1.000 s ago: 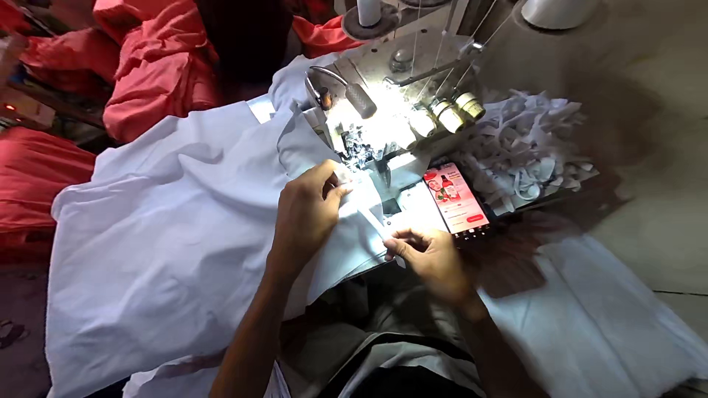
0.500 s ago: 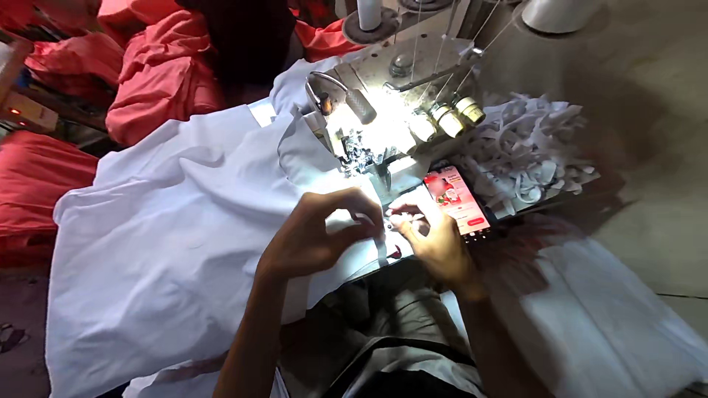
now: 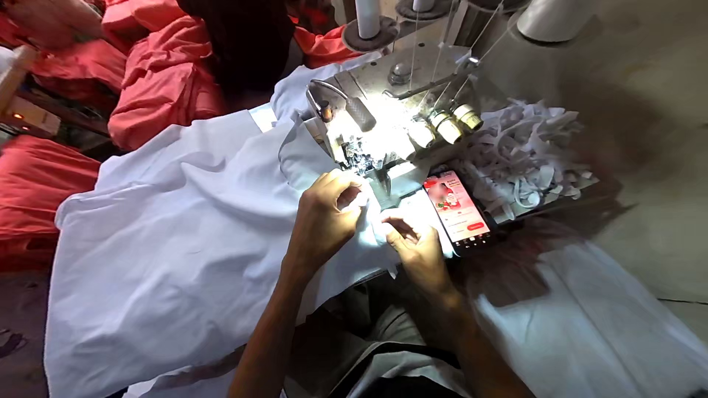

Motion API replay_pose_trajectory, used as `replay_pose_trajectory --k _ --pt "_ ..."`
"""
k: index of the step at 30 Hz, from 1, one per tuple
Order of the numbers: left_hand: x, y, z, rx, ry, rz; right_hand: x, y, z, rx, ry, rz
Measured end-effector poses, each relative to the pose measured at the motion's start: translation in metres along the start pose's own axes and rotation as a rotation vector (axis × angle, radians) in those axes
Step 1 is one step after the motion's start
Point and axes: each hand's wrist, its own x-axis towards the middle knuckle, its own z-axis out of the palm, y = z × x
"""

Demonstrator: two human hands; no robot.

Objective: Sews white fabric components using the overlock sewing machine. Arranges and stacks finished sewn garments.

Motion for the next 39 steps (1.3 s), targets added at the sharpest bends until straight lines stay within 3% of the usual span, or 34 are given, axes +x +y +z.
replay_pose_trajectory --k 9,21,30,39 --pt "-0.001 0.004 0.005 0.063 0.075 -0.055 -0.003 -0.006 0.001 -0.101 0.012 0.018" --pt "-0.022 0.014 0.019 0.369 0.29 -0.038 -0.002 -0.003 0.002 -0.143 0.038 0.04" --pt "-0.058 0.0 0.03 0.428 0.13 0.328 0.001 0.001 0.003 -0.161 0.037 0.015" --pt "-0.053 -0.002 0.027 0.474 0.098 0.267 0.003 0.0 0.004 -0.162 0.04 0.046"
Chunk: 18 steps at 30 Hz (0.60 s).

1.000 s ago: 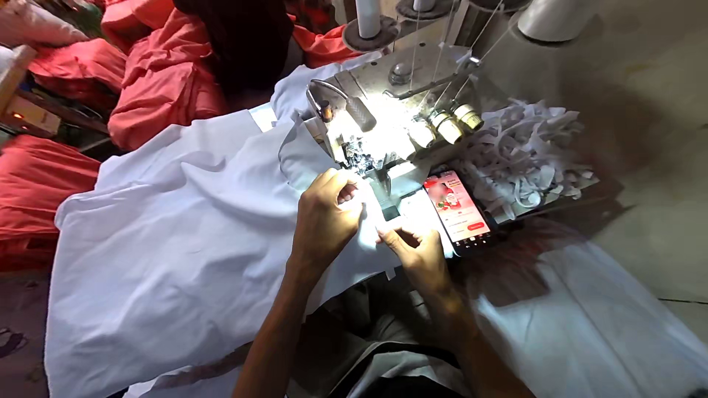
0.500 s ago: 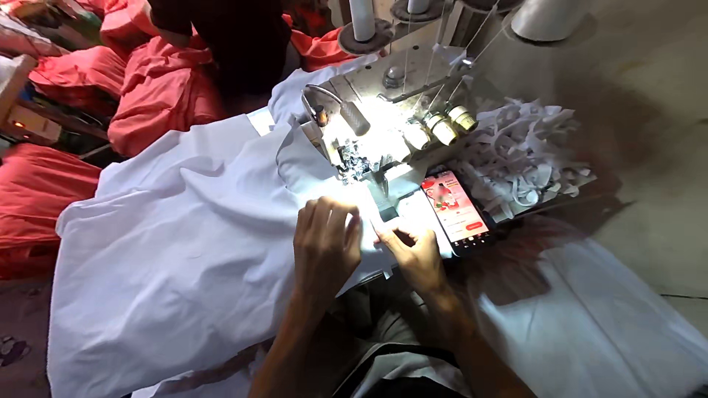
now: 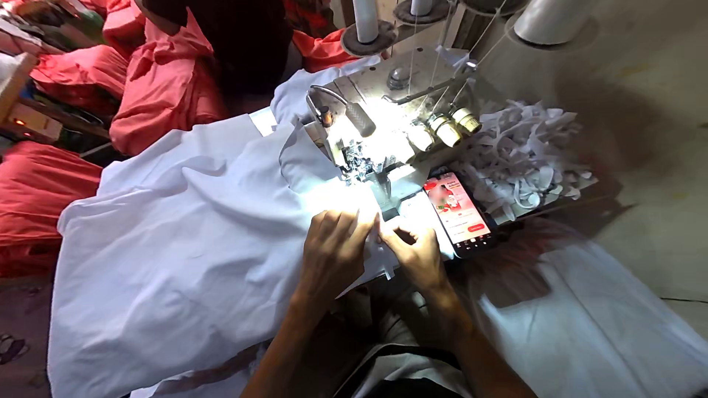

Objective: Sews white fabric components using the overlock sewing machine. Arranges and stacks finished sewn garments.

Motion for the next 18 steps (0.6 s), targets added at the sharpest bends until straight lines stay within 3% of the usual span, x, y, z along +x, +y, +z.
replay_pose_trajectory --k 12,18 --pt "0.012 0.005 -0.003 0.086 0.002 -0.113 0.001 0.002 -0.001 0.001 0.019 0.014" --pt "0.007 0.009 -0.005 0.13 0.004 -0.171 -0.001 -0.001 -0.003 0.164 -0.004 0.072"
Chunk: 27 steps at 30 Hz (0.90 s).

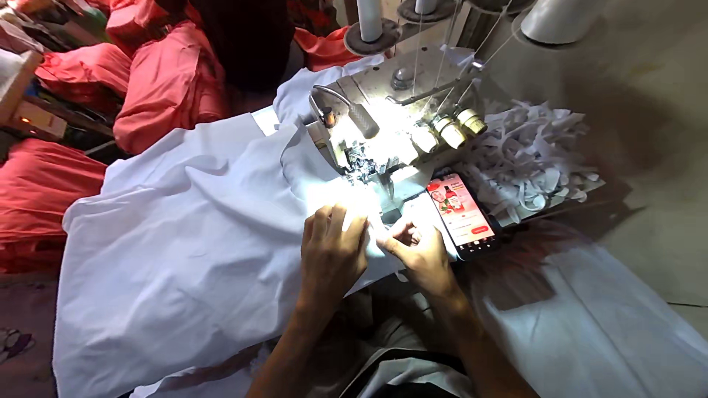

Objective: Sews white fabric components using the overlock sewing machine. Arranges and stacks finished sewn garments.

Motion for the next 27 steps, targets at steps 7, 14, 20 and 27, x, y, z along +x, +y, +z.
replay_pose_trajectory --k 7,14,20,27 --pt "0.0 -0.004 -0.003 0.004 -0.016 -0.095 0.001 -0.003 -0.001 0.045 -0.083 0.026" --pt "0.005 -0.009 -0.003 -0.079 -0.04 -0.142 0.002 -0.003 -0.004 0.027 -0.115 0.029" --pt "0.004 -0.013 -0.003 -0.182 -0.068 -0.081 0.001 -0.005 -0.006 0.027 -0.107 0.051" --pt "0.009 -0.015 -0.004 -0.233 -0.12 -0.038 0.002 -0.004 -0.008 0.004 -0.093 0.033"
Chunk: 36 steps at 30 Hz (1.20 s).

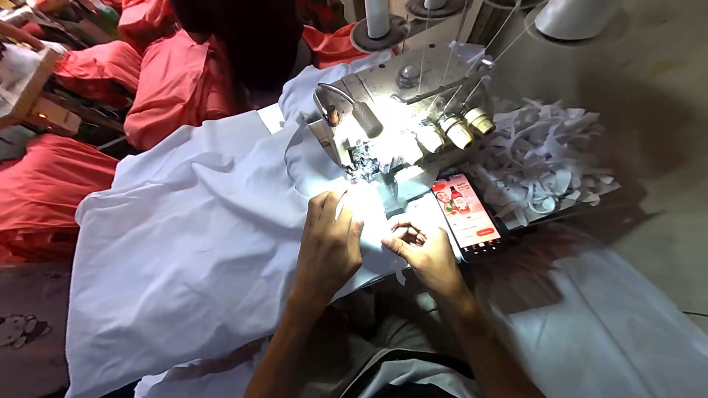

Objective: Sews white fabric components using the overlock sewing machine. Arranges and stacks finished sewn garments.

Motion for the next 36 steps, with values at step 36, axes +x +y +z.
replay_pose_trajectory --k 36 --pt "-0.105 0.09 0.036 -0.709 0.033 -0.525 -0.03 -0.011 -0.018 -0.215 -0.149 0.107"
